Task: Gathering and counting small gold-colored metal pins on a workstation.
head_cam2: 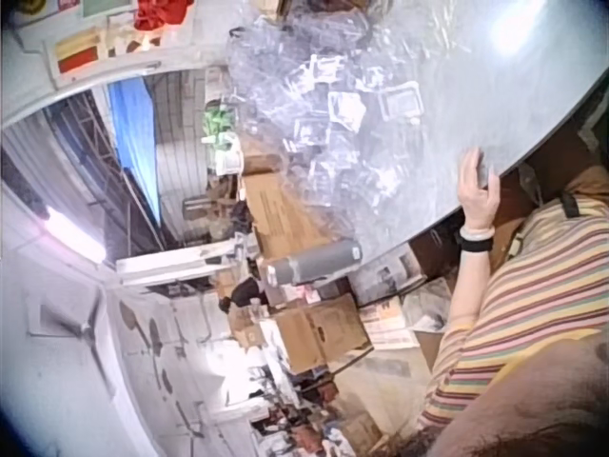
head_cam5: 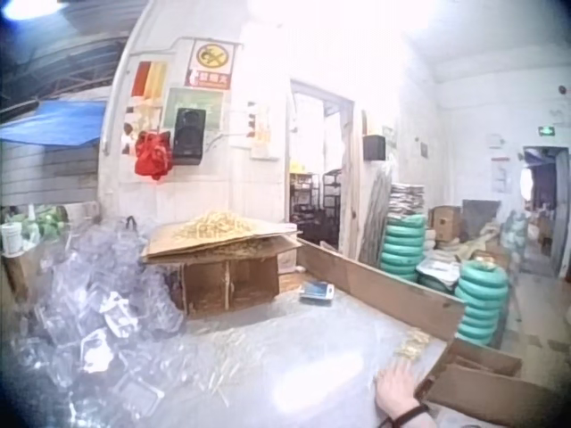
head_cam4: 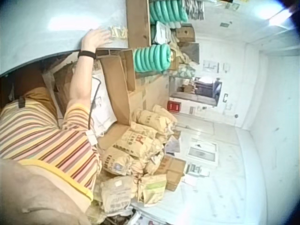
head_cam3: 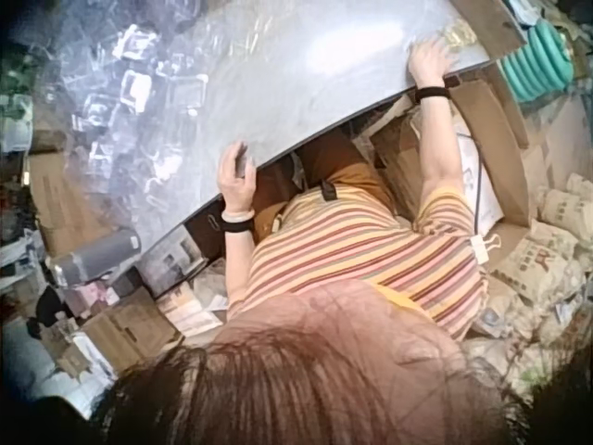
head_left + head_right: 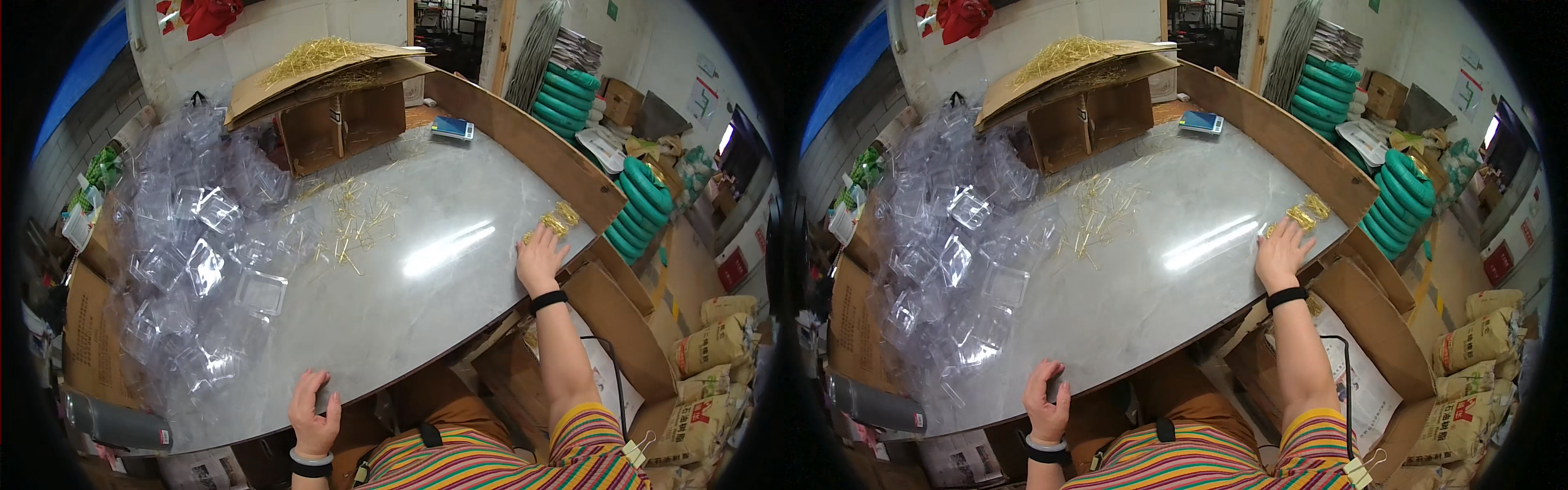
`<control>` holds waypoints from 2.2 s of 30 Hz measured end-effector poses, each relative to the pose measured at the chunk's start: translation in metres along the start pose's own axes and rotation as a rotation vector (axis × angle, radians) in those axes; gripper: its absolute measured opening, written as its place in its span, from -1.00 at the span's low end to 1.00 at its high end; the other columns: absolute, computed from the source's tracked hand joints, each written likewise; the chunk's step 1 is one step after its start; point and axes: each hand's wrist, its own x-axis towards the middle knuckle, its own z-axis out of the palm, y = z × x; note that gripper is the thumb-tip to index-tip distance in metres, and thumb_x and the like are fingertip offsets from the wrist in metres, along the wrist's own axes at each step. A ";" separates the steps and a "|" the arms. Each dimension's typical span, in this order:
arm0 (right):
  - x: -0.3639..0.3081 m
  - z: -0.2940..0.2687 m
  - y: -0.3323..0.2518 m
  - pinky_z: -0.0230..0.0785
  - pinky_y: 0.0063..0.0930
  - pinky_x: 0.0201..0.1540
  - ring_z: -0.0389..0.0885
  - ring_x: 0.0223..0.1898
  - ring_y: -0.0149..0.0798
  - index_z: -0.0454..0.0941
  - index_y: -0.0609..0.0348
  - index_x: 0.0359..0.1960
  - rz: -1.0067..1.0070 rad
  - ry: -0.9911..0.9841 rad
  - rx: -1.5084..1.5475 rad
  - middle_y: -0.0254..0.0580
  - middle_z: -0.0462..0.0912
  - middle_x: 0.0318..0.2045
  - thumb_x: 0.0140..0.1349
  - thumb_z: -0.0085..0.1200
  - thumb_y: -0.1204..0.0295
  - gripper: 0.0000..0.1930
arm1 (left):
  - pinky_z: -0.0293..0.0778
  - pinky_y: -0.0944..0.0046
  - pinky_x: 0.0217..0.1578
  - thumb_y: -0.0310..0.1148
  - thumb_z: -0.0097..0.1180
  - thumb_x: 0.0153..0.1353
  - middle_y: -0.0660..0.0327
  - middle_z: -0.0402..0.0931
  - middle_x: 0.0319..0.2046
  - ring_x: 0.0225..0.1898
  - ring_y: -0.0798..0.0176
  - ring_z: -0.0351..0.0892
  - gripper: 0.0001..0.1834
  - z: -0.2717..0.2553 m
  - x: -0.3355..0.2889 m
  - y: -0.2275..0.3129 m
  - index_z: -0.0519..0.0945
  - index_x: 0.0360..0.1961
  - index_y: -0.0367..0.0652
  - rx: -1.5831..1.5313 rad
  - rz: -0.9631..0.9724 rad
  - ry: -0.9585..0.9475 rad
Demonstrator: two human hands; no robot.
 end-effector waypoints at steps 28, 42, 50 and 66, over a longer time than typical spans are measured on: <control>0.047 0.018 -0.314 -0.35 0.52 0.44 -0.21 0.57 0.22 0.07 -0.07 0.53 -1.021 -0.378 0.188 -0.09 -0.09 0.58 0.32 -0.22 -0.38 -0.09 | 0.35 -0.21 0.27 -0.35 0.33 0.09 -0.06 0.54 -0.03 0.12 -0.12 0.52 -0.56 0.011 0.014 -0.007 0.56 -0.02 -0.34 0.391 -0.007 0.089; -0.060 -0.038 -0.210 -0.40 0.29 0.51 -0.29 0.56 0.30 -0.07 0.06 0.56 -1.219 -0.497 0.285 0.09 -0.16 0.57 0.44 -0.23 -0.20 -0.17 | 0.26 -0.26 0.30 -0.28 0.37 0.12 -0.05 0.51 0.02 0.17 -0.15 0.46 -0.46 0.014 0.008 -0.014 0.51 0.07 -0.34 0.340 0.044 0.080; -0.132 -0.046 -0.148 -0.22 0.24 0.49 -0.14 0.52 0.41 0.03 0.08 0.53 -1.371 -0.454 0.274 0.19 -0.03 0.53 0.40 -0.14 -0.20 -0.16 | 0.17 -0.25 0.34 -0.33 0.27 0.20 0.08 0.56 0.08 0.22 -0.08 0.45 -0.44 0.000 0.014 0.001 0.45 0.21 -0.28 0.340 0.168 -0.129; -0.162 -0.055 -0.145 -0.03 0.06 0.50 0.11 0.46 0.23 0.35 0.19 0.32 -1.283 -0.195 0.546 0.12 0.24 0.40 0.39 0.06 0.37 -0.51 | 0.23 -0.16 0.35 -0.47 0.28 0.17 -0.06 0.39 0.19 0.24 -0.21 0.38 -0.36 -0.002 0.008 -0.009 0.38 0.28 -0.26 0.129 0.069 -0.136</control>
